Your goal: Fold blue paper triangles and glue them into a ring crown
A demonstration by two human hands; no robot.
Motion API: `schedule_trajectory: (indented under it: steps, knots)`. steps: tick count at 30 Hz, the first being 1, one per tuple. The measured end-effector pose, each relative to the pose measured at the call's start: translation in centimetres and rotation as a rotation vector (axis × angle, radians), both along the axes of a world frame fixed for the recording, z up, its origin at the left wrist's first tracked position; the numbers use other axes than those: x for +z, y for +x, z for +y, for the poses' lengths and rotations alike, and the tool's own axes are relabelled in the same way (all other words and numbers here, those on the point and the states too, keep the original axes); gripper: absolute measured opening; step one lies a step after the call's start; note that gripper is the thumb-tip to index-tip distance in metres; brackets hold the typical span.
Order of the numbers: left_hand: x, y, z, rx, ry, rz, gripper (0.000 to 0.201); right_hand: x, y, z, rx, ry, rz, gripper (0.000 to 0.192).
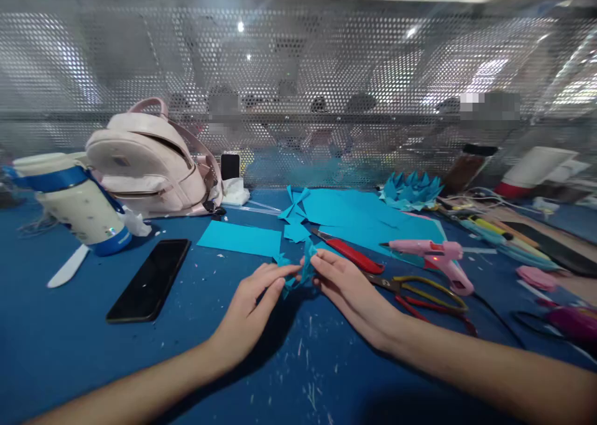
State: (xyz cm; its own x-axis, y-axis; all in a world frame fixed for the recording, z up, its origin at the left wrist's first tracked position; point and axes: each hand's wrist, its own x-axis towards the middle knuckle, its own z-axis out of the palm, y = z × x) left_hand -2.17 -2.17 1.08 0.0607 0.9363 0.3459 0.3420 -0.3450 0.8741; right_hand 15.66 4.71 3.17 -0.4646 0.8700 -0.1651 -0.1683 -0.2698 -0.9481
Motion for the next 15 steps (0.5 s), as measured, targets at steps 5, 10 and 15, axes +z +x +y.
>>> schedule_trajectory:
  steps: [5, 10, 15]
  knots:
    - [0.1, -0.5, 0.7, 0.047, -0.089, -0.097, 0.024, -0.5, 2.8, 1.0, 0.056, 0.200, -0.089, 0.032]
    - [-0.2, -0.3, 1.3, 0.051, -0.201, -0.269, 0.045, -1.9, 4.4, 1.4, 0.095, 0.405, -0.168, 0.028]
    - [-0.1, -0.2, 1.6, 0.020, -0.302, -0.328, 0.027, -2.7, 4.6, 1.5, 0.139, 0.402, -0.186, 0.023]
